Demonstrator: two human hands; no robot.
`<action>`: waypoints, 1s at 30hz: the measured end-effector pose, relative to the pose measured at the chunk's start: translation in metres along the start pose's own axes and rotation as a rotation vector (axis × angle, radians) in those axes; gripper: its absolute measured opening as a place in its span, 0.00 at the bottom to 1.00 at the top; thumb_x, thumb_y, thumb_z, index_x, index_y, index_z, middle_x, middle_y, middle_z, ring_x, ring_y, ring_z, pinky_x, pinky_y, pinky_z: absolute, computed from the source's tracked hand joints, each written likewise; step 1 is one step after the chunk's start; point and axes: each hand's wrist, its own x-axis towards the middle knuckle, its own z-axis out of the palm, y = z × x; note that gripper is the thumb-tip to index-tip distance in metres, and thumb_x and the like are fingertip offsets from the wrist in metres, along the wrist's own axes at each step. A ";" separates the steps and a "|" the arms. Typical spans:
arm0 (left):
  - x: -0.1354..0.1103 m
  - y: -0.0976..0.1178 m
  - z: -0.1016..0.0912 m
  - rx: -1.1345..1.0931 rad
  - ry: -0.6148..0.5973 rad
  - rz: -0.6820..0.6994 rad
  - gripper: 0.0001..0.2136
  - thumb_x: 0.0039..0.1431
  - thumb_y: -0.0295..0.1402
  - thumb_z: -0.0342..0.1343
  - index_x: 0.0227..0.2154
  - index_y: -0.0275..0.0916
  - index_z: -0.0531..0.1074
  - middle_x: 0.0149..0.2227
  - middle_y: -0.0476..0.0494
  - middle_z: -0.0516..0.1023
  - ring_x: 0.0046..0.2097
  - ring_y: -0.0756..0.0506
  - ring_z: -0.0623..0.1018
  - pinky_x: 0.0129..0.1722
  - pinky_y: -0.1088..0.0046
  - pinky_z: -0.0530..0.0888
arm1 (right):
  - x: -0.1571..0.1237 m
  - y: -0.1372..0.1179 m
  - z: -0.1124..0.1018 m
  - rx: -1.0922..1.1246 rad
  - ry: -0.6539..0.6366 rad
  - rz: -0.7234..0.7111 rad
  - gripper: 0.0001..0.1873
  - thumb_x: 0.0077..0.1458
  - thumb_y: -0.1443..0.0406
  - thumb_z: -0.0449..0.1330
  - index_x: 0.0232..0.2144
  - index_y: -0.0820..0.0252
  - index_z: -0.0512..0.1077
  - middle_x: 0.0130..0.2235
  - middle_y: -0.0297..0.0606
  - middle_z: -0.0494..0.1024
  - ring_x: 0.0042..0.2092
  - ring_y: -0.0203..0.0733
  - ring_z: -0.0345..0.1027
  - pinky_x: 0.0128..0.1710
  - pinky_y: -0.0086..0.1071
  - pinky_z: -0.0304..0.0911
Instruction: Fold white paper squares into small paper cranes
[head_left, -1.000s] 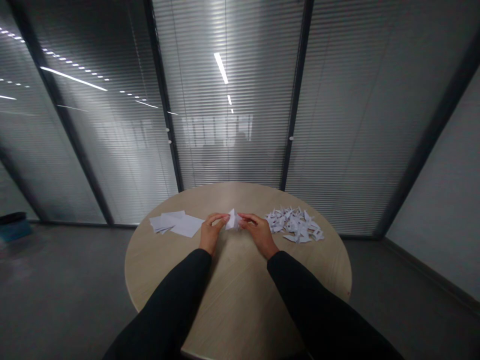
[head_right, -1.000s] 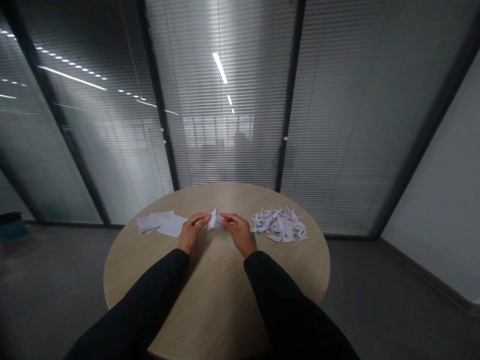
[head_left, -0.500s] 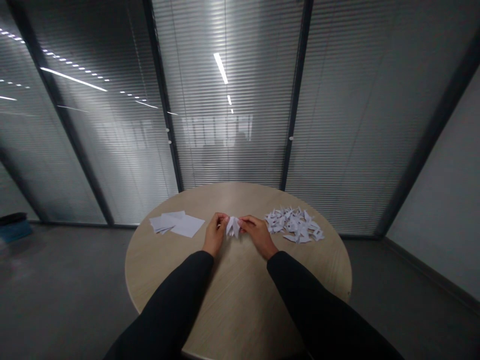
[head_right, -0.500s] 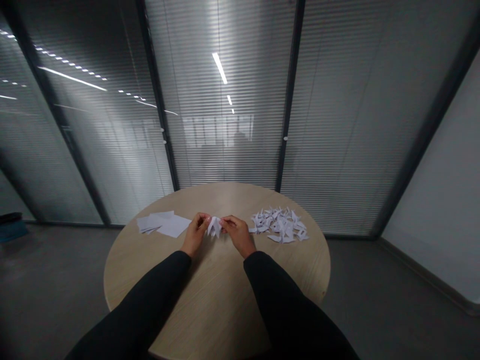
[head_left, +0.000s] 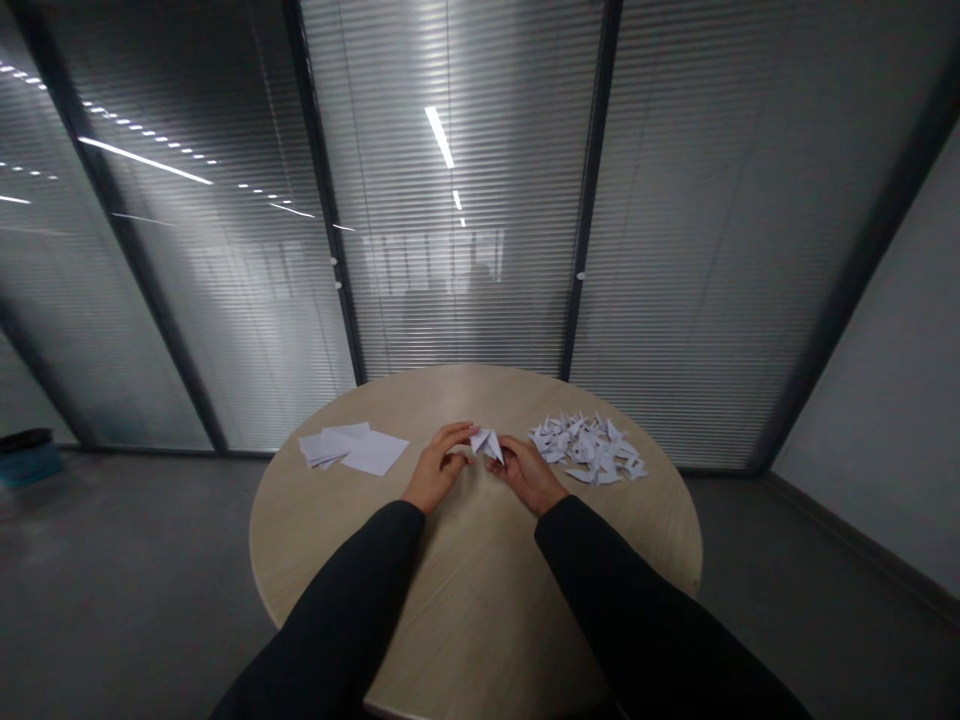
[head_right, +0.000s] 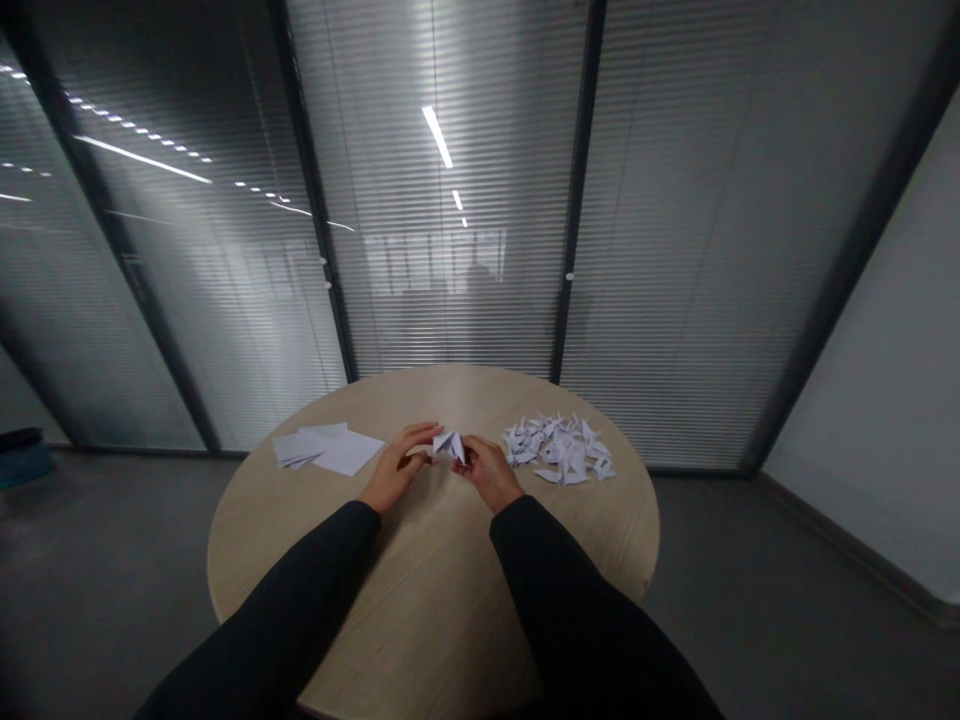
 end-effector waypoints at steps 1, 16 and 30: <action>0.000 0.001 0.000 0.031 -0.003 0.009 0.15 0.55 0.31 0.51 0.46 0.43 0.70 0.52 0.39 0.64 0.46 0.45 0.71 0.38 0.70 0.74 | 0.000 0.000 0.000 0.010 0.000 0.027 0.08 0.41 0.62 0.61 0.24 0.61 0.72 0.26 0.35 0.73 0.25 0.34 0.63 0.28 0.30 0.64; 0.006 -0.016 -0.003 -0.071 0.293 -0.182 0.14 0.47 0.43 0.57 0.28 0.35 0.73 0.31 0.44 0.69 0.31 0.49 0.71 0.24 0.76 0.74 | -0.004 -0.003 0.012 -0.202 -0.017 -0.234 0.21 0.48 0.49 0.55 0.32 0.60 0.71 0.33 0.40 0.74 0.34 0.41 0.68 0.27 0.31 0.67; 0.006 -0.023 -0.005 -0.078 0.258 -0.209 0.14 0.48 0.42 0.57 0.29 0.36 0.73 0.29 0.46 0.72 0.26 0.50 0.73 0.27 0.73 0.73 | -0.003 -0.003 0.012 -0.385 0.037 -0.405 0.20 0.45 0.55 0.60 0.41 0.59 0.72 0.40 0.40 0.75 0.39 0.43 0.68 0.31 0.32 0.67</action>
